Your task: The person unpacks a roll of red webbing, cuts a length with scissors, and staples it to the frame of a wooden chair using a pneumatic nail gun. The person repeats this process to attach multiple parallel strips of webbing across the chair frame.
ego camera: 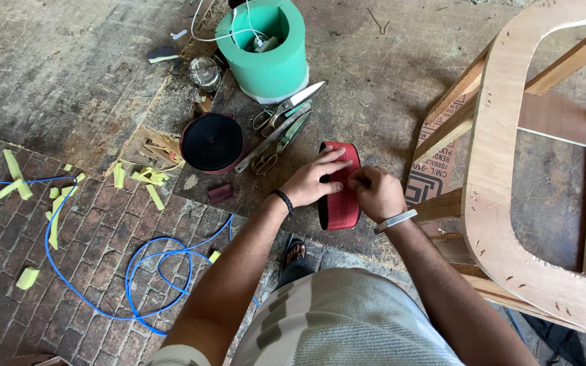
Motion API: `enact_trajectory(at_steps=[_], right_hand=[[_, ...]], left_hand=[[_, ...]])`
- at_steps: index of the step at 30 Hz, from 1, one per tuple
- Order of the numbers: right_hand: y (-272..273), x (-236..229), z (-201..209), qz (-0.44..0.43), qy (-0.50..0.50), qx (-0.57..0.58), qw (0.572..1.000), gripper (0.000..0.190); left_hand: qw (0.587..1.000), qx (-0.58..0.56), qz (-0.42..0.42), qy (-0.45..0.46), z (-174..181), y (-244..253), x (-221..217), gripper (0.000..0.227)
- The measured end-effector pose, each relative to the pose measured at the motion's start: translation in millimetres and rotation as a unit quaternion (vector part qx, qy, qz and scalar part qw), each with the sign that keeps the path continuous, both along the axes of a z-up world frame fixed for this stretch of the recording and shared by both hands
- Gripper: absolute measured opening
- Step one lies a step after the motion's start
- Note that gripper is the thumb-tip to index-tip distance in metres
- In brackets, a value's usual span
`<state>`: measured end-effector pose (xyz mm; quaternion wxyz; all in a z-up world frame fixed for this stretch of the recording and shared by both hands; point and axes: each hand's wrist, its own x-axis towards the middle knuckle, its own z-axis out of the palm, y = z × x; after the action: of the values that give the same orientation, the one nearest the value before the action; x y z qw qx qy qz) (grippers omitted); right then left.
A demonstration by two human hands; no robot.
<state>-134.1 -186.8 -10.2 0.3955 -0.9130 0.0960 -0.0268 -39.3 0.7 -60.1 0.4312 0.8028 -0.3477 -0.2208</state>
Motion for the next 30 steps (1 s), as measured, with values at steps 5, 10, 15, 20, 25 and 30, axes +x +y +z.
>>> enact_trajectory(at_steps=[5,10,15,20,25,30], right_hand=[[2.0,-1.4,-6.1,-0.022,-0.041,-0.007,0.999,0.014],[-1.5,-0.2,-7.5,-0.014,-0.017,-0.004,1.0,0.017],[-2.6,2.3,-7.7,-0.046,0.043,0.045,0.997,0.038],[0.3,5.6,-8.8,-0.008,0.02,-0.013,1.0,0.035],[3.3,0.7,-4.9,-0.004,0.026,-0.007,1.0,0.023],[1.4,-12.3,-1.9,0.0,0.027,0.008,1.0,0.015]], left_hand=[[1.0,-0.001,0.012,-0.025,2.9,-0.3,-0.5,0.054],[0.999,-0.009,0.034,-0.02,15.7,0.1,-3.8,0.056],[0.995,-0.008,0.07,-0.074,20.7,-0.5,-7.7,0.039],[0.962,-0.053,0.133,-0.231,8.8,-13.7,-26.6,0.011],[0.929,-0.18,0.321,-0.017,12.7,-17.4,-23.4,0.002],[0.916,-0.067,0.334,-0.21,35.9,19.5,13.2,0.049]])
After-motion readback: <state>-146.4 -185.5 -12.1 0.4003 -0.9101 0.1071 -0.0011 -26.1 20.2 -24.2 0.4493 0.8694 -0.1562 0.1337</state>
